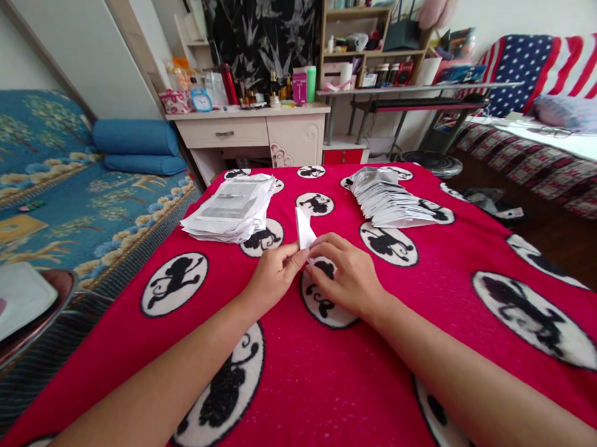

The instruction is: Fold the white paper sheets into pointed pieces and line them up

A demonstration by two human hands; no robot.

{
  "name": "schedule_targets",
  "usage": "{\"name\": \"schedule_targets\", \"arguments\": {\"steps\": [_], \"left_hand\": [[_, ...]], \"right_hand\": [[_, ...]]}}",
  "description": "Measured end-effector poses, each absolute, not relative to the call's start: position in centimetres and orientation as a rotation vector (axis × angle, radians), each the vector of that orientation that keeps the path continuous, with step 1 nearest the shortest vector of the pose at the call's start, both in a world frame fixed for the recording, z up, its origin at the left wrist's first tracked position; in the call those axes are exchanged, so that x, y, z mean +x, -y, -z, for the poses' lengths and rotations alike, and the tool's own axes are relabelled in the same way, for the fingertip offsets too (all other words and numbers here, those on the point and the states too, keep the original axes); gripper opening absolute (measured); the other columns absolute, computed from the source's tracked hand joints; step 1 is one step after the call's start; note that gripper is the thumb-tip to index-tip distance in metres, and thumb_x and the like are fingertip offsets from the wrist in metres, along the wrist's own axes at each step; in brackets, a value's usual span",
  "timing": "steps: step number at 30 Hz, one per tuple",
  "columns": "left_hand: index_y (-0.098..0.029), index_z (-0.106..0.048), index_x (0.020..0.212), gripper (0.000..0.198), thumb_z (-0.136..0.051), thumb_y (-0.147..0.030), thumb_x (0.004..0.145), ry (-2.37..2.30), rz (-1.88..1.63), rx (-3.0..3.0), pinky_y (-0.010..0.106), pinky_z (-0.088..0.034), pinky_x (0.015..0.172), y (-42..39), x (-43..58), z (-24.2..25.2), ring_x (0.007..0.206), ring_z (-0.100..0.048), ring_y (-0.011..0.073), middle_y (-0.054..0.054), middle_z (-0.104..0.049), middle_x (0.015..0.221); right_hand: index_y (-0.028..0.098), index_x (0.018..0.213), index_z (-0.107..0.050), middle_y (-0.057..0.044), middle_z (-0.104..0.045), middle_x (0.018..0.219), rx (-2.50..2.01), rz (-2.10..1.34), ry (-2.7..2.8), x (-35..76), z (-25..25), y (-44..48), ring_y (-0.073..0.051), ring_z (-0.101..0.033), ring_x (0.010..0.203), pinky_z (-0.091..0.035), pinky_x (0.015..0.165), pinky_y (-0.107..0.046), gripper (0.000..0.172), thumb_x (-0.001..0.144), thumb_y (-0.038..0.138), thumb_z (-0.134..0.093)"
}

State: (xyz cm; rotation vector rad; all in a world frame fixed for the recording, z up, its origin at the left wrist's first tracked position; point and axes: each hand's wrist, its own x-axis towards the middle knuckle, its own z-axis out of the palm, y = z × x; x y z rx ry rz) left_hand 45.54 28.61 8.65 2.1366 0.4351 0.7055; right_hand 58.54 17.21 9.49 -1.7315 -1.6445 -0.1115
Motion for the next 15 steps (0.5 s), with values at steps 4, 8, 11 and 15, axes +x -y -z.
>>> {"name": "schedule_targets", "arguments": {"steps": [4,8,11,15], "left_hand": [[-0.013,-0.058,0.07,0.042,-0.042,-0.044,0.093,-0.421,-0.648,2.077,0.023,-0.038,0.059,-28.83,45.1,-8.72,0.064,-0.048,0.0127,-0.001,-0.052,0.063],[-0.014,-0.058,0.072,0.04,-0.041,-0.044,0.092,-0.413,-0.576,1.941,0.023,-0.041,0.06,-28.97,45.01,-8.62,0.066,-0.05,0.0138,0.0,-0.055,0.066],[-0.013,-0.06,0.07,0.037,-0.044,-0.039,0.091,-0.402,-0.578,1.938,0.023,-0.043,0.061,-28.9,45.09,-8.79,0.067,-0.053,0.0135,0.0,-0.057,0.066],[-0.012,-0.068,0.08,0.03,-0.047,-0.032,0.089,-0.361,-0.595,1.974,0.025,-0.048,0.074,-28.72,45.24,-9.08,0.08,-0.062,0.0167,0.001,-0.067,0.076]], "right_hand": [[0.019,0.091,-0.063,-0.007,-0.061,0.097,-1.708,-0.018,1.652,58.54,-9.61,-17.22,-0.019,-0.058,0.088,-0.044,0.078,-0.03,0.02,0.086,0.038,-0.059],[0.018,0.082,-0.061,-0.005,-0.06,0.087,-1.662,-0.086,1.597,59.08,-9.36,-17.49,-0.017,-0.056,0.082,-0.043,0.075,-0.029,0.019,0.088,0.036,-0.058],[0.018,0.078,-0.059,-0.004,-0.059,0.083,-1.631,-0.112,1.58,59.12,-9.16,-17.64,-0.016,-0.055,0.08,-0.042,0.073,-0.028,0.021,0.087,0.037,-0.059],[0.018,0.077,-0.057,-0.003,-0.058,0.081,-1.633,-0.108,1.562,58.95,-9.06,-17.67,-0.016,-0.054,0.077,-0.041,0.07,-0.027,0.026,0.084,0.042,-0.062]]}}
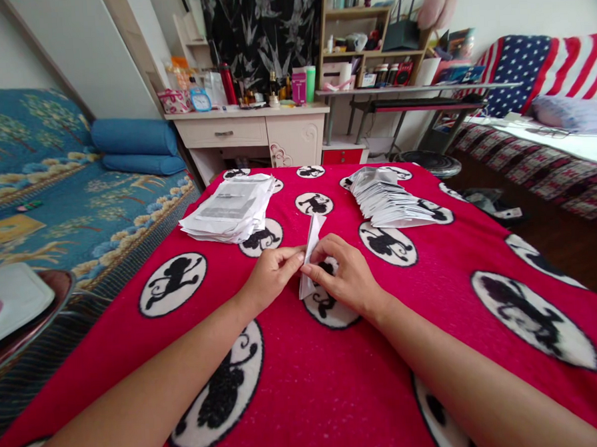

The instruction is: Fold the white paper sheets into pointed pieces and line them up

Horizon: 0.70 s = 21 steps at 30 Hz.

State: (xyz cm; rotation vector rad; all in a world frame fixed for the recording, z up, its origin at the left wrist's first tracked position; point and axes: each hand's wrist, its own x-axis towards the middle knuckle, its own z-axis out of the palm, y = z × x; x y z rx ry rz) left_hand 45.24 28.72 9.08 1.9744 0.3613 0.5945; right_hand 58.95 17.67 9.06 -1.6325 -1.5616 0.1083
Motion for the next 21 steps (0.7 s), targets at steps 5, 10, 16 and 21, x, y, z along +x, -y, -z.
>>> {"name": "schedule_targets", "arguments": {"steps": [5,10,16,21], "left_hand": [[-0.013,-0.073,0.097,0.027,-0.05,-0.026,0.088,-0.36,-0.638,1.971,0.03,-0.049,0.09,-28.6,45.4,-8.7,0.097,-0.066,0.0205,0.004,-0.074,0.096],[-0.014,-0.071,0.11,0.032,-0.053,-0.031,0.088,-0.351,-0.659,1.988,0.037,-0.05,0.094,-28.6,45.3,-8.4,0.103,-0.067,0.0237,0.007,-0.073,0.106],[-0.013,-0.067,0.117,0.036,-0.055,-0.029,0.087,-0.296,-0.665,1.951,0.038,-0.052,0.095,-28.1,45.5,-8.6,0.105,-0.066,0.024,0.011,-0.07,0.114],[-0.011,-0.062,0.125,0.043,-0.055,-0.019,0.083,-0.284,-0.693,1.987,0.03,-0.058,0.082,-27.3,45.5,-8.6,0.096,-0.069,0.0222,0.012,-0.07,0.113]], "right_hand": [[0.018,0.076,-0.055,-0.003,-0.057,0.08,-1.647,-0.109,1.563,58.9,-9.1,-17.7,-0.016,-0.054,0.076,-0.04,0.069,-0.027,0.022,0.084,0.038,-0.061],[0.018,0.078,-0.055,-0.003,-0.057,0.082,-1.654,-0.132,1.582,58.8,-9.5,-17.6,-0.017,-0.053,0.077,-0.04,0.071,-0.028,0.011,0.084,0.027,-0.055],[0.018,0.082,-0.057,-0.004,-0.058,0.084,-1.651,-0.171,1.549,58.8,-9.5,-17.6,-0.018,-0.051,0.078,-0.04,0.073,-0.028,0.013,0.08,0.016,-0.044],[0.018,0.075,-0.054,-0.004,-0.056,0.08,-1.714,-0.119,1.472,58.5,-9.5,-17.6,-0.017,-0.051,0.074,-0.038,0.068,-0.027,0.013,0.08,0.016,-0.042]]}}
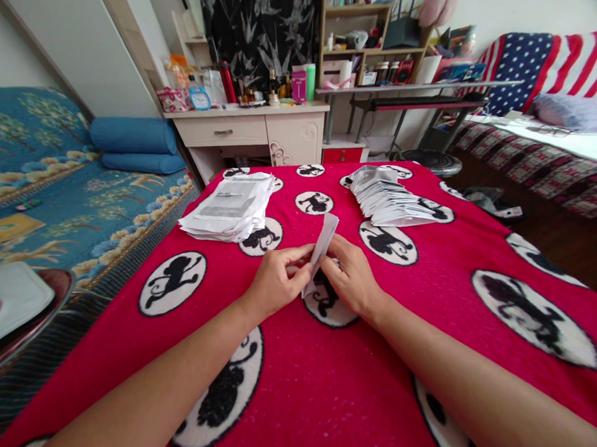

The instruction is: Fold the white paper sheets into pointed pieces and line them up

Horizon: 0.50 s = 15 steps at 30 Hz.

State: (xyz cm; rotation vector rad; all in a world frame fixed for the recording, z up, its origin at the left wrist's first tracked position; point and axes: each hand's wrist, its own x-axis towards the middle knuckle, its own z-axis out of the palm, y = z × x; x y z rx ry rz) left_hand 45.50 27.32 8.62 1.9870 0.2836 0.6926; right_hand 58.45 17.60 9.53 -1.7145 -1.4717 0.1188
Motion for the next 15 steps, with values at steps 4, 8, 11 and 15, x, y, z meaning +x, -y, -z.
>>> {"name": "schedule_targets", "arguments": {"steps": [4,8,11,15], "left_hand": [[-0.01,-0.059,0.127,0.049,-0.055,-0.012,0.078,-0.297,-0.784,2.089,0.026,-0.057,0.077,-26.9,45.5,-9.1,0.086,-0.07,0.0195,0.01,-0.072,0.106],[-0.012,-0.066,0.116,0.043,-0.053,-0.009,0.076,-0.424,-0.88,2.253,0.026,-0.054,0.073,-26.7,45.7,-9.7,0.08,-0.069,0.0183,0.009,-0.074,0.099],[-0.014,-0.07,0.104,0.03,-0.055,-0.012,0.077,-0.511,-0.914,2.372,0.023,-0.048,0.06,-26.7,45.9,-9.9,0.063,-0.063,0.0145,0.006,-0.073,0.081],[-0.016,-0.069,0.083,0.014,-0.055,-0.017,0.08,-0.585,-0.95,2.494,0.022,-0.038,0.051,-26.7,46.0,-10.0,0.051,-0.055,0.0117,0.001,-0.063,0.058]], "right_hand": [[0.019,0.069,-0.049,-0.003,-0.054,0.075,-1.774,-0.009,1.498,58.2,-9.9,-17.5,-0.015,-0.05,0.067,-0.034,0.063,-0.027,0.013,0.079,0.016,-0.043],[0.019,0.067,-0.051,-0.004,-0.057,0.074,-1.744,-0.011,1.567,58.1,-10.1,-17.3,-0.015,-0.052,0.066,-0.036,0.062,-0.026,0.013,0.076,0.016,-0.042],[0.019,0.066,-0.052,-0.004,-0.058,0.074,-1.766,0.021,1.57,57.8,-10.2,-17.3,-0.015,-0.052,0.065,-0.036,0.062,-0.026,0.014,0.078,0.018,-0.044],[0.019,0.066,-0.053,-0.003,-0.057,0.067,-1.847,0.075,1.432,57.7,-10.0,-17.6,-0.014,-0.05,0.061,-0.034,0.058,-0.025,0.022,0.084,0.032,-0.051]]}}
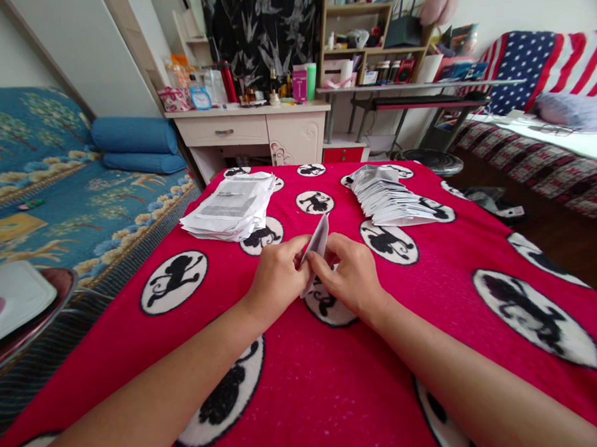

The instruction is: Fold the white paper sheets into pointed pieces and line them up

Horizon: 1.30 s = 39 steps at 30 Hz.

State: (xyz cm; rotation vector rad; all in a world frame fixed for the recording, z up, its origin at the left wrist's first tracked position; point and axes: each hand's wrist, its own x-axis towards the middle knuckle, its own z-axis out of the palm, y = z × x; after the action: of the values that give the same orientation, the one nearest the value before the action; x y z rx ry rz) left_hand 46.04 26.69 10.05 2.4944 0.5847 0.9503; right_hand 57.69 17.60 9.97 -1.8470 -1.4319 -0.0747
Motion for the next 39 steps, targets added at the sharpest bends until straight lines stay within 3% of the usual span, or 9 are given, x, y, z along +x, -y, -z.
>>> {"name": "schedule_targets", "arguments": {"steps": [9,13,16,20,23,26,29,36,39], "left_hand": [[-0.023,-0.066,0.108,0.034,-0.06,-0.017,0.075,-0.868,-1.011,2.664,0.027,-0.04,0.058,-28.0,45.0,-11.0,0.056,-0.056,0.0153,-0.001,-0.062,0.061],[-0.021,-0.054,0.126,0.048,-0.058,-0.013,0.079,-0.553,-1.025,2.564,0.028,-0.049,0.077,-28.3,44.8,-11.1,0.078,-0.062,0.0152,0.004,-0.067,0.096],[-0.024,-0.062,0.116,0.032,-0.056,-0.016,0.086,-0.213,-0.994,2.506,0.032,-0.046,0.095,-28.5,44.8,-10.9,0.11,-0.057,0.0187,0.008,-0.057,0.123],[-0.023,-0.071,0.096,0.02,-0.068,-0.035,0.081,0.044,-0.841,2.475,0.037,-0.044,0.1,-29.1,44.6,-10.5,0.117,-0.054,0.0228,0.008,-0.052,0.131],[-0.021,-0.07,0.085,0.024,-0.079,-0.035,0.068,0.049,-0.773,2.506,0.036,-0.046,0.098,-29.5,44.4,-10.0,0.116,-0.055,0.0248,0.009,-0.052,0.131],[-0.02,-0.067,0.075,0.011,-0.076,-0.026,0.071,-0.041,-0.754,2.525,0.033,-0.048,0.091,-29.7,44.5,-9.7,0.107,-0.06,0.0217,0.008,-0.056,0.125],[-0.017,-0.064,0.069,0.017,-0.076,-0.029,0.071,-0.109,-0.798,2.436,0.031,-0.049,0.086,-29.7,44.6,-9.7,0.1,-0.063,0.0211,0.01,-0.062,0.115],[-0.015,-0.062,0.072,0.023,-0.074,-0.034,0.073,-0.327,-0.819,1.973,0.03,-0.053,0.079,-29.8,45.2,-9.0,0.089,-0.066,0.0196,0.01,-0.07,0.102],[-0.015,-0.063,0.075,0.025,-0.077,-0.034,0.069,-0.387,-0.791,1.801,0.027,-0.053,0.069,-29.9,45.5,-8.4,0.076,-0.066,0.0169,0.006,-0.071,0.087]], "right_hand": [[0.019,0.049,-0.044,0.003,-0.044,0.046,-1.866,-0.008,1.158,59.1,-9.9,-18.2,-0.009,-0.039,0.045,-0.025,0.045,-0.024,0.02,0.067,0.02,-0.054],[0.018,0.051,-0.05,0.001,-0.052,0.044,-1.839,-0.488,0.997,59.8,-10.3,-18.1,-0.01,-0.046,0.041,-0.03,0.04,-0.022,0.014,0.065,0.02,-0.052],[0.017,0.057,-0.056,0.0,-0.058,0.047,-1.758,-0.799,0.885,60.2,-10.2,-18.1,-0.011,-0.05,0.039,-0.034,0.038,-0.021,0.009,0.064,0.023,-0.055],[0.016,0.055,-0.055,0.002,-0.056,0.042,-1.68,-0.932,0.809,60.5,-9.9,-18.1,-0.01,-0.048,0.036,-0.035,0.035,-0.019,0.008,0.061,0.022,-0.057],[0.016,0.056,-0.057,0.001,-0.057,0.043,-1.68,-0.945,0.79,60.5,-9.8,-18.1,-0.01,-0.05,0.036,-0.035,0.034,-0.019,0.006,0.061,0.02,-0.057],[0.016,0.056,-0.057,0.0,-0.059,0.046,-1.682,-0.963,0.79,60.5,-9.8,-18.1,-0.011,-0.052,0.038,-0.036,0.035,-0.018,0.009,0.063,0.022,-0.059],[0.017,0.057,-0.054,-0.001,-0.059,0.047,-1.661,-0.954,0.783,60.6,-9.8,-18.1,-0.01,-0.053,0.04,-0.04,0.037,-0.018,0.017,0.068,0.027,-0.063],[0.017,0.091,-0.06,-0.004,-0.064,0.08,-1.475,-0.883,0.888,60.1,-10.0,-17.9,-0.014,-0.061,0.067,-0.047,0.045,-0.019,0.034,0.078,0.049,-0.063],[0.019,0.106,-0.057,-0.004,-0.063,0.093,-1.365,-0.844,0.913,60.0,-9.8,-17.9,-0.014,-0.06,0.074,-0.049,0.05,-0.02,0.041,0.078,0.048,-0.064]]}}
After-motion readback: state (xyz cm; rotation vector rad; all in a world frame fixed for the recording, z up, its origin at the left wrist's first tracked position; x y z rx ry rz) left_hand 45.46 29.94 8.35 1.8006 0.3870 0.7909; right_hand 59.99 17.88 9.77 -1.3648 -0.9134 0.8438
